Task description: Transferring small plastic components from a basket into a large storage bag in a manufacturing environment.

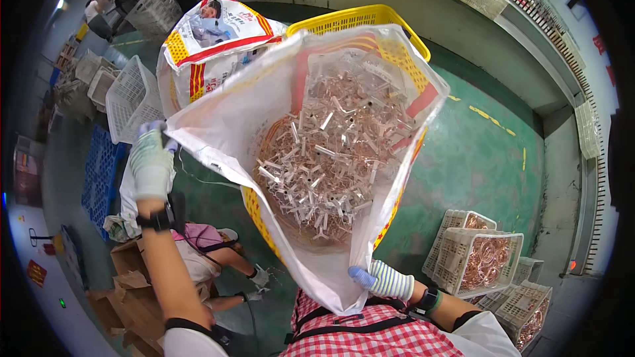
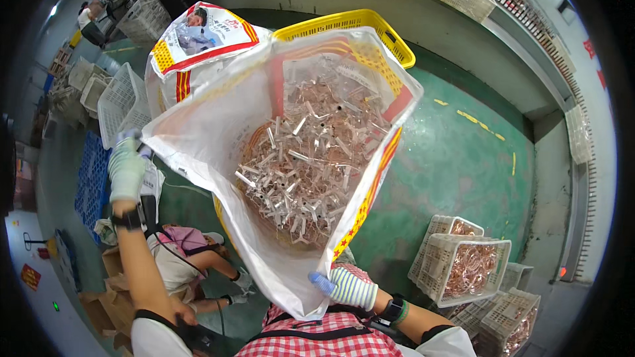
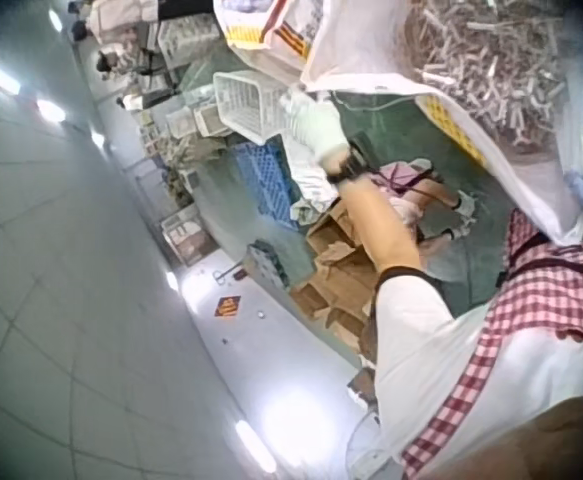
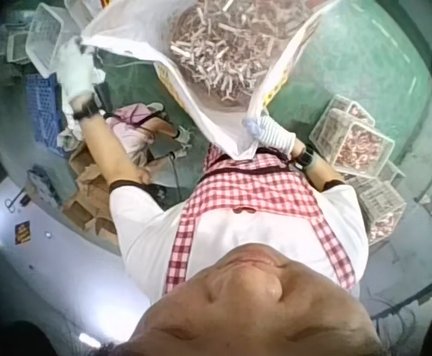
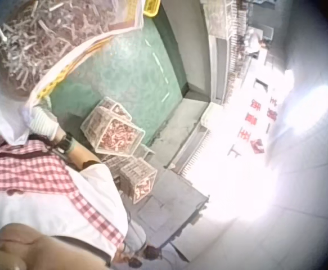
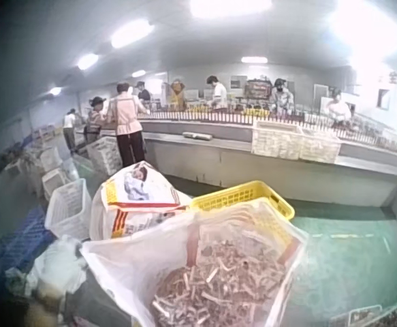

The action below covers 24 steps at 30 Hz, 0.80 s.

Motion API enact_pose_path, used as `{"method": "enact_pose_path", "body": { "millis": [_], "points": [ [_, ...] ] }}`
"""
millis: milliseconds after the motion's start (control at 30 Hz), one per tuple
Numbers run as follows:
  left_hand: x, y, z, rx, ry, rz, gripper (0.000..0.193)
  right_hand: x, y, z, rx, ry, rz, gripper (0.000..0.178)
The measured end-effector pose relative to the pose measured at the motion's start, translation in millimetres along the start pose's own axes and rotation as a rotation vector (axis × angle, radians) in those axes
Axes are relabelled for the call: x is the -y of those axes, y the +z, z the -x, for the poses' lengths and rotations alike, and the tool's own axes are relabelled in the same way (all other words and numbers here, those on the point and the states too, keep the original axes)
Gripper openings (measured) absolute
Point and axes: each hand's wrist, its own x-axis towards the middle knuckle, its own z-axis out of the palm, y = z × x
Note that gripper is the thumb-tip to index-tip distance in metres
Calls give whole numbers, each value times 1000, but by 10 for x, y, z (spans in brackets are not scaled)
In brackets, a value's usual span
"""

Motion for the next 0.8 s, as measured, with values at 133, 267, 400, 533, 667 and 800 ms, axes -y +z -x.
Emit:
{"method": "enact_pose_path", "body": {
  "millis": [133,267,400,533,667,800],
  "points": [
    [-1016,-218,965,-171,188,489,66,-195,-53,-85,147,-62,65,53],
    [-925,-59,1951,111,-50,160,71,164,-300,20,347,-178,-29,43],
    [-840,164,2696,99,-401,417,58,467,-657,67,699,13,-134,37],
    [-678,547,2723,-302,-429,870,41,-33,-910,-17,591,-119,38,31],
    [83,62,2019,-266,-810,1578,57,57,-764,-40,730,-180,219,30],
    [1674,-511,1693,-302,-852,1388,15,244,-390,22,667,-224,147,30]
  ]
}}
